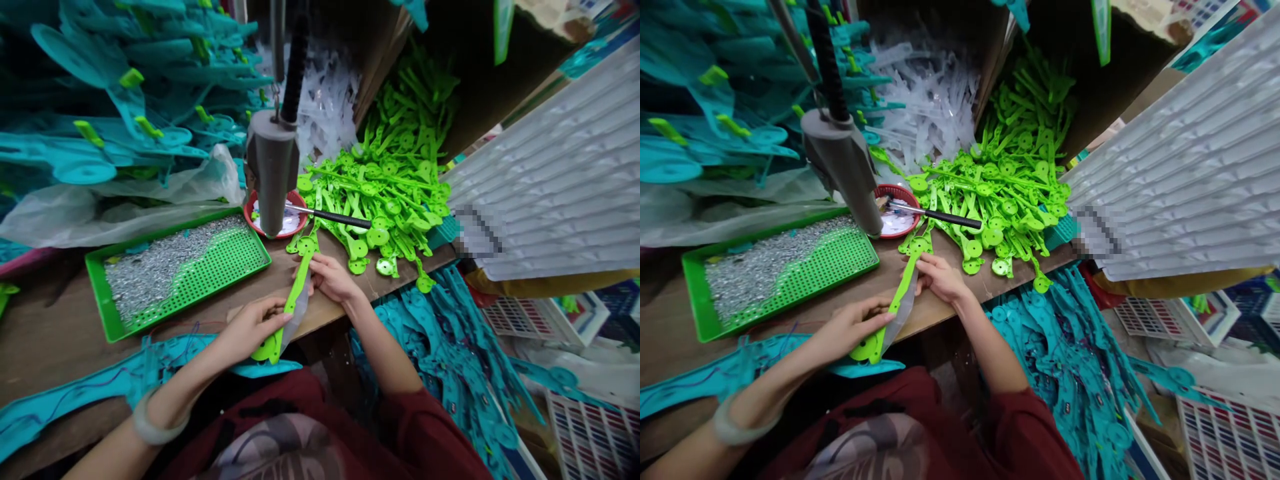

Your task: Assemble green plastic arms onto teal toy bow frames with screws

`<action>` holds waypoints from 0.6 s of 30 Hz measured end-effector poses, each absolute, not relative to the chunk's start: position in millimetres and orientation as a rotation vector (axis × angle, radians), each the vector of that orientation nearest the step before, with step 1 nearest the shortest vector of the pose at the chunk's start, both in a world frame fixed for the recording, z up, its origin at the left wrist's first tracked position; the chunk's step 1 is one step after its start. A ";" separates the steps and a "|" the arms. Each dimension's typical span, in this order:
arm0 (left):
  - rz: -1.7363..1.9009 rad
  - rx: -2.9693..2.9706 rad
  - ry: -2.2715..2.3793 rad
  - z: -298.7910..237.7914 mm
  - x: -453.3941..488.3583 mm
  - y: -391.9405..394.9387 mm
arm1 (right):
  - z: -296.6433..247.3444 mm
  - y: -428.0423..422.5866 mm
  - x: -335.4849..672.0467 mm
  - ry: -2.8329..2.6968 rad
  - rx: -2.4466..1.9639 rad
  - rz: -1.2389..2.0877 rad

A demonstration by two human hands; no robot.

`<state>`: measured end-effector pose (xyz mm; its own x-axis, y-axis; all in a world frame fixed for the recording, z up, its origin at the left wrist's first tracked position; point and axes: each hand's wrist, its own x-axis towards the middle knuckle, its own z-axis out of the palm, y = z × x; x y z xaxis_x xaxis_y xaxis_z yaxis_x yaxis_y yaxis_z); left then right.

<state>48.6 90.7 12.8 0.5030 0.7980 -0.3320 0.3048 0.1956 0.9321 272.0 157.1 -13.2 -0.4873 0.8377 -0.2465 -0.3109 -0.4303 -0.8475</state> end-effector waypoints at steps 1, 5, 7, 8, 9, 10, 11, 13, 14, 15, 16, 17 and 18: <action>0.456 1.404 1.050 15.3 49.2 91.4 | -12.0 156.9 271.8 -0.978 -0.877 1.984; 0.469 1.472 1.084 18.5 51.3 90.0 | -7.0 155.1 264.5 -0.947 -0.975 1.901; 0.478 1.502 1.118 16.2 52.0 87.8 | -5.2 153.3 258.2 -0.923 -1.095 1.793; 0.482 1.514 1.130 14.7 52.2 86.8 | -4.4 152.2 255.2 -0.911 -1.140 1.745; 0.487 1.522 1.138 13.5 52.4 86.0 | -3.7 151.0 252.6 -0.900 -1.168 1.710; 0.490 1.528 1.141 12.6 52.4 85.4 | -3.0 149.8 250.6 -0.889 -1.180 1.687; 0.488 1.533 1.141 12.2 52.3 85.2 | -2.4 148.7 249.2 -0.881 -1.183 1.673; 0.464 1.545 1.134 13.0 51.4 85.7 | -1.7 147.1 247.9 -0.871 -1.187 1.647; 0.441 1.556 1.130 14.0 50.4 86.1 | -1.7 146.6 247.9 -0.868 -1.190 1.633; 0.417 1.574 1.131 15.3 49.0 86.5 | -1.9 146.4 248.2 -0.866 -1.193 1.623; 0.396 1.603 1.135 16.8 47.2 86.6 | -2.4 146.3 248.6 -0.865 -1.197 1.615; 0.381 1.645 1.139 18.2 45.1 86.3 | -3.1 146.4 249.1 -0.865 -1.201 1.610; 0.369 1.702 1.138 19.6 42.8 85.7 | -4.0 146.4 249.6 -0.864 -1.205 1.605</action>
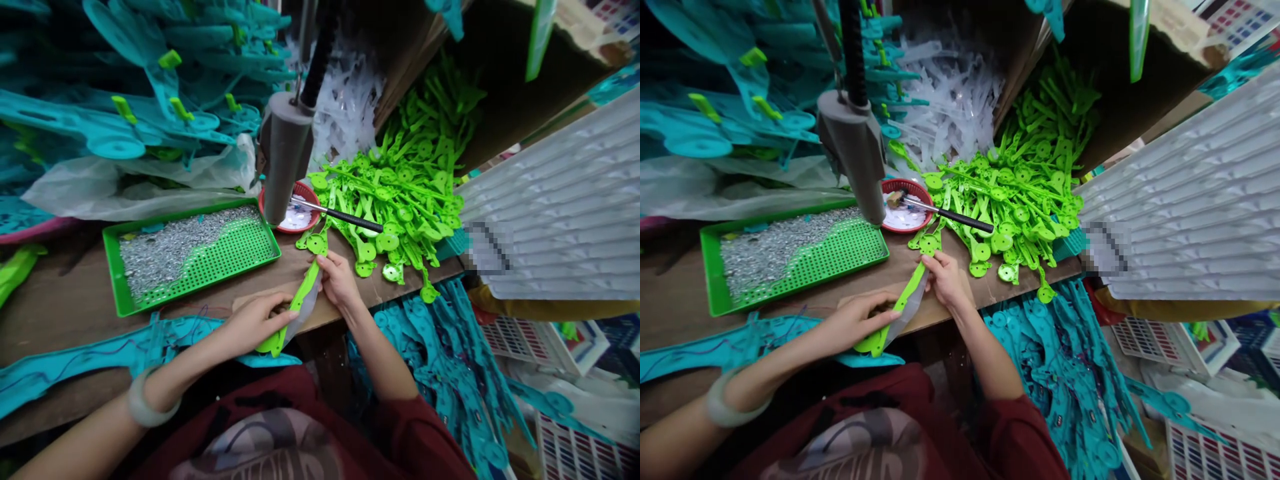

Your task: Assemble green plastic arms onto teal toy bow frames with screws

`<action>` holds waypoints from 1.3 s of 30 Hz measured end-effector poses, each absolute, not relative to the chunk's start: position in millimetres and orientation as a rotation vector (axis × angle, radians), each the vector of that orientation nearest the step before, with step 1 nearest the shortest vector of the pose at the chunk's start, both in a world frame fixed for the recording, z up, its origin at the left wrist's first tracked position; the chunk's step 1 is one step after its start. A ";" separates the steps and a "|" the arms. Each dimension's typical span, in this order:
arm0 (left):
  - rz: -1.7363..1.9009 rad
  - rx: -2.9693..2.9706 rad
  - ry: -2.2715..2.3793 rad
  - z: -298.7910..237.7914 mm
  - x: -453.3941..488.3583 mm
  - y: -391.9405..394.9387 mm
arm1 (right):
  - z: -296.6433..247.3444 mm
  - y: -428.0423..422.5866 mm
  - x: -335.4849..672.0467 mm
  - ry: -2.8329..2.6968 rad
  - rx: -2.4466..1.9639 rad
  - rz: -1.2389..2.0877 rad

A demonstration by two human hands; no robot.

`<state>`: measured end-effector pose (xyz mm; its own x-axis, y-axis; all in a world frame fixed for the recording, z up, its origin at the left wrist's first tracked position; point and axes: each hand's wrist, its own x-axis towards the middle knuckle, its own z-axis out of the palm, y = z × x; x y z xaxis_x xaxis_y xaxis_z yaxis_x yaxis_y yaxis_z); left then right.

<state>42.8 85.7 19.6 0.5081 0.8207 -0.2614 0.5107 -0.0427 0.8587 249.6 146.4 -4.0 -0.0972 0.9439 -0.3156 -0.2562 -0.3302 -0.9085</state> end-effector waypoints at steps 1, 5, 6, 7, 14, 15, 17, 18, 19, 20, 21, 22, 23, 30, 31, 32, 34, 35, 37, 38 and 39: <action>0.358 1.770 1.138 21.0 40.4 84.9 | -5.0 146.5 250.1 -0.863 -1.210 1.600; 0.246 1.954 1.152 25.5 33.3 81.8 | -7.6 145.9 250.5 -0.856 -1.227 1.566; 0.212 1.953 1.159 26.3 32.6 81.6 | -7.1 145.4 250.1 -0.854 -1.233 1.554; 0.191 1.938 1.162 26.8 32.4 81.8 | -5.9 144.6 249.4 -0.854 -1.239 1.545; 0.247 1.817 1.170 25.2 33.3 81.4 | 9.3 117.9 246.1 -0.909 -1.287 1.660; 0.252 1.807 1.171 24.4 33.2 81.0 | 9.2 111.2 246.3 -0.942 -1.304 1.754; 0.257 1.799 1.162 22.9 32.7 80.5 | 6.0 98.3 246.5 -0.994 -1.330 1.888; 0.262 1.802 1.154 22.3 32.5 80.3 | 3.4 92.9 246.2 -1.009 -1.341 1.897; 0.268 1.806 1.149 21.8 32.4 80.3 | 0.5 88.5 245.5 -1.015 -1.349 1.866; 0.275 1.807 1.152 21.5 32.3 80.4 | -2.2 85.2 244.5 -1.015 -1.356 1.807; 0.279 1.802 1.160 21.4 32.1 80.5 | -4.3 83.0 243.2 -1.010 -1.360 1.738; 0.283 1.793 1.169 21.3 32.0 80.7 | -5.6 82.0 241.8 -1.008 -1.362 1.691; 0.286 1.781 1.172 21.2 31.7 81.0 | -6.0 82.0 240.6 -1.011 -1.365 1.676; 0.352 1.773 1.126 17.4 27.8 81.1 | 5.8 111.0 247.4 -0.946 -1.330 1.546; 0.365 1.777 1.125 16.7 27.2 80.7 | 6.5 116.9 250.2 -0.984 -1.343 1.488; 0.376 1.779 1.123 15.9 26.6 80.1 | 6.5 121.9 252.6 -1.039 -1.359 1.452; 0.388 1.788 1.112 14.4 25.5 79.0 | 4.8 128.1 254.9 -1.127 -1.383 1.416; 0.389 1.795 1.106 13.8 25.1 78.7 | 3.6 129.3 254.3 -1.128 -1.383 1.395; 0.369 1.810 1.096 13.6 25.4 79.2 | 1.4 129.0 249.9 -1.061 -1.373 1.341; 0.350 1.812 1.091 14.2 26.6 80.3 | 0.6 128.3 246.5 -1.015 -1.362 1.314; 0.334 1.807 1.091 15.2 28.6 82.0 | 0.2 127.6 242.6 -0.971 -1.350 1.285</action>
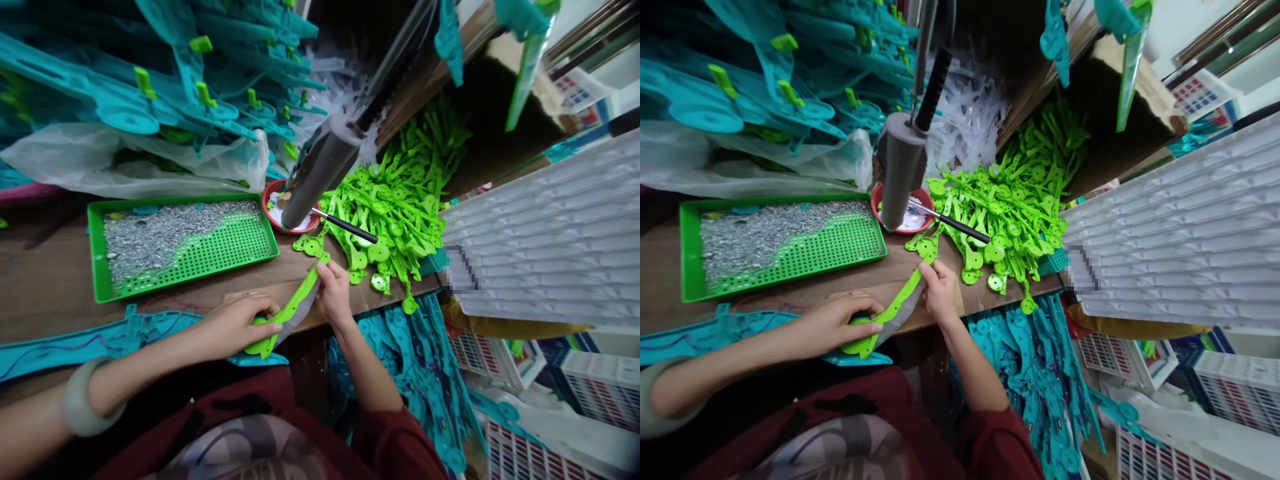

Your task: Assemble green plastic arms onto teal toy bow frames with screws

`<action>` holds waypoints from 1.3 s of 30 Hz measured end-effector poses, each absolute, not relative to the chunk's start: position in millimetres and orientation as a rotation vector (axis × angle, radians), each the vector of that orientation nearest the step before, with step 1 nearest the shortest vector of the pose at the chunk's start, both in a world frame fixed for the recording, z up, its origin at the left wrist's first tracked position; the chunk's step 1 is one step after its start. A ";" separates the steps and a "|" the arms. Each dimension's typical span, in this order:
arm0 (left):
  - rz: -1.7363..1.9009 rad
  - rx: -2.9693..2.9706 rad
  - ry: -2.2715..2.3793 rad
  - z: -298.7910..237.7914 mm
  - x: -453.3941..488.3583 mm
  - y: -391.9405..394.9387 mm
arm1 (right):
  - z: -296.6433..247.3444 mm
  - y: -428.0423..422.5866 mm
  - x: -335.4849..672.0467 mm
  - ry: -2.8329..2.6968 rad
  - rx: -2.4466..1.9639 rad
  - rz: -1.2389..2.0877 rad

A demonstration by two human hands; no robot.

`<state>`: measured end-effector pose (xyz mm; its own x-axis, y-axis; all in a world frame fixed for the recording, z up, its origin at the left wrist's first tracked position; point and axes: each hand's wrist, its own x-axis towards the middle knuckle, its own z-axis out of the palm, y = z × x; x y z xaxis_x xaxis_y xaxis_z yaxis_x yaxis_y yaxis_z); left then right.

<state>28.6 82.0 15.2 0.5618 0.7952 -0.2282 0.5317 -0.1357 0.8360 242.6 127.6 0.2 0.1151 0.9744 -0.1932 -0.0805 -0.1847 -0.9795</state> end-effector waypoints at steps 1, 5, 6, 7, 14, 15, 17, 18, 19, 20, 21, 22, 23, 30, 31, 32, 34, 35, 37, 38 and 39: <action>0.327 1.793 1.102 16.7 31.5 84.2 | 0.0 127.1 238.8 -0.938 -1.337 1.260; 0.360 1.686 1.124 23.2 48.6 95.1 | 0.9 128.3 229.6 -0.900 -1.306 1.204; 0.370 1.664 1.107 24.1 52.6 97.0 | 1.1 129.1 229.5 -0.902 -1.307 1.208; 0.382 1.653 1.093 24.4 55.9 98.2 | 1.3 130.0 230.2 -0.906 -1.309 1.218; 0.405 1.741 1.115 17.5 59.7 98.9 | 0.6 140.1 232.6 -0.905 -1.351 1.262; 0.393 1.779 1.124 16.8 58.3 99.3 | -0.2 142.0 230.7 -0.905 -1.366 1.237; 0.400 1.899 1.168 16.5 53.4 97.6 | -2.1 145.2 226.8 -0.917 -1.396 1.186; 0.432 1.976 1.198 17.2 49.5 94.3 | -2.7 146.2 225.6 -0.921 -1.412 1.184; 0.477 2.059 1.220 18.2 44.6 88.9 | -2.9 146.8 225.2 -0.919 -1.430 1.202; 0.531 2.151 1.217 19.4 39.0 81.1 | -2.6 146.9 225.6 -0.915 -1.451 1.235; 0.587 2.250 1.187 20.5 33.1 71.4 | -1.9 146.7 227.0 -0.914 -1.477 1.275; 0.636 2.352 1.137 20.9 27.3 60.2 | -1.0 146.4 229.0 -0.924 -1.505 1.314; 0.674 2.448 1.083 20.4 22.2 48.4 | 0.0 146.3 231.5 -0.946 -1.533 1.345; 0.842 2.638 1.162 -12.8 20.6 -1.3 | 0.7 154.1 248.8 -1.348 -1.658 1.218; 0.890 2.617 1.190 -18.1 22.8 -2.0 | 1.0 152.4 251.2 -1.464 -1.677 1.072; 0.933 2.604 1.204 -22.4 24.5 -1.8 | 1.8 148.5 253.9 -1.586 -1.684 0.885; 0.969 2.619 1.194 -28.3 25.7 -0.5 | 4.1 133.7 259.9 -1.841 -1.608 0.502; 0.967 2.640 1.180 -30.0 25.4 0.2 | 5.4 123.6 263.1 -1.980 -1.506 0.367; 0.961 2.672 1.164 -31.3 23.9 0.8 | 7.4 101.9 269.3 -2.288 -1.187 0.265; 0.962 2.674 1.164 -30.9 23.2 1.0 | 8.0 92.1 271.6 -2.433 -1.004 0.277; 0.965 2.664 1.166 -29.8 22.8 1.2 | 8.2 83.8 273.0 -2.550 -0.837 0.307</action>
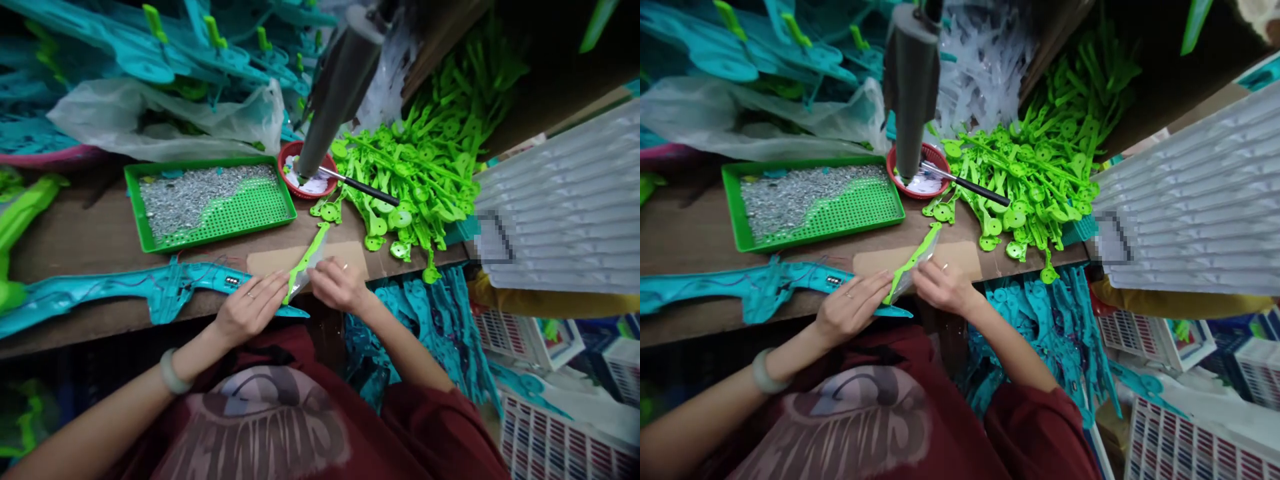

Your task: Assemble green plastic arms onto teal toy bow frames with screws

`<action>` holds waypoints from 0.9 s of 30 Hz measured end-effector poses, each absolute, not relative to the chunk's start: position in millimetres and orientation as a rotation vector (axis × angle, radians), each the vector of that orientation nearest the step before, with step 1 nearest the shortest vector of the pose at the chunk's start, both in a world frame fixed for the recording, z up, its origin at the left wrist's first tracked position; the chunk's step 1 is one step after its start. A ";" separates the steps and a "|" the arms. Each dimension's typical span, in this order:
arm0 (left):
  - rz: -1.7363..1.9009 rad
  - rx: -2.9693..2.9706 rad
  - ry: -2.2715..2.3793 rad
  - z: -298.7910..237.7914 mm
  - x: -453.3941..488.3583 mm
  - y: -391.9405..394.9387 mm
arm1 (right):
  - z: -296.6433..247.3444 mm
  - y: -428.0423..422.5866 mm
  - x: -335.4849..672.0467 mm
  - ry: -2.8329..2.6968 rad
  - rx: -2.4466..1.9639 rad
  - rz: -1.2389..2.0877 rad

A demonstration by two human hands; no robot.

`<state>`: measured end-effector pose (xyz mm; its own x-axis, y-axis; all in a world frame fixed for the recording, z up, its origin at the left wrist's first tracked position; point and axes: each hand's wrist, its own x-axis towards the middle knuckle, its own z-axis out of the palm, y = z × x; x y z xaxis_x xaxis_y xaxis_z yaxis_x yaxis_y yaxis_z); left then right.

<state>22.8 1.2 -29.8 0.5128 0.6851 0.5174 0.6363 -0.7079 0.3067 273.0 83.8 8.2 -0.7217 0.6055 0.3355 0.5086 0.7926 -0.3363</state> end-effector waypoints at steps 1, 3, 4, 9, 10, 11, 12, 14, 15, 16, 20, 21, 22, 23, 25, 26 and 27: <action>0.976 2.645 1.169 -27.9 22.6 1.5 | 8.0 77.5 273.1 -2.636 -0.707 0.344; 0.996 2.597 1.187 -21.4 23.0 2.9 | 7.4 70.9 269.7 -2.731 -0.601 0.387; 0.998 2.568 1.204 -17.0 23.3 3.9 | 7.3 70.1 266.7 -2.750 -0.603 0.377; 0.894 2.376 1.291 9.9 19.9 7.7 | 14.8 77.5 252.6 -2.672 -0.409 -0.044; 0.865 2.355 1.284 14.7 18.2 7.7 | 17.5 79.3 250.9 -2.643 -0.337 -0.121; 0.842 2.351 1.268 18.9 16.3 7.6 | 20.1 81.1 249.5 -2.625 -0.282 -0.164; 0.834 2.360 1.250 22.6 14.6 7.3 | 22.6 82.7 248.2 -2.617 -0.241 -0.176; 0.853 2.403 1.221 28.3 12.0 7.1 | 27.4 85.6 244.9 -2.609 -0.186 -0.183; 0.872 2.429 1.213 30.4 11.1 7.3 | 29.9 86.9 242.9 -2.601 -0.166 -0.201; 0.891 2.454 1.211 32.1 10.6 7.8 | 32.6 88.2 240.7 -2.587 -0.146 -0.230; 0.958 2.574 1.204 35.6 10.4 11.5 | 47.4 92.6 232.3 -2.537 -0.044 -0.328; 0.982 2.598 1.203 35.8 10.4 12.2 | 51.8 93.4 230.9 -2.540 -0.019 -0.322; 1.006 2.613 1.201 35.7 10.4 12.6 | 56.1 94.2 229.9 -2.547 0.002 -0.310; 1.030 2.621 1.198 35.6 10.3 12.6 | 60.0 94.7 229.2 -2.561 0.016 -0.294; 1.062 2.632 1.183 35.1 9.9 12.0 | 65.9 95.8 228.5 -2.587 0.046 -0.264; 1.073 2.642 1.171 34.9 9.6 11.6 | 67.8 96.5 228.3 -2.598 0.063 -0.251; 1.082 2.649 1.164 34.7 9.2 11.1 | 69.1 97.3 228.0 -2.606 0.074 -0.234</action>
<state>9.2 11.1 34.7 0.4709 0.6639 0.5809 0.6276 -0.7149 0.3083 228.0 97.3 69.1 -0.8643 -0.0972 0.4935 -0.0078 0.9836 0.1800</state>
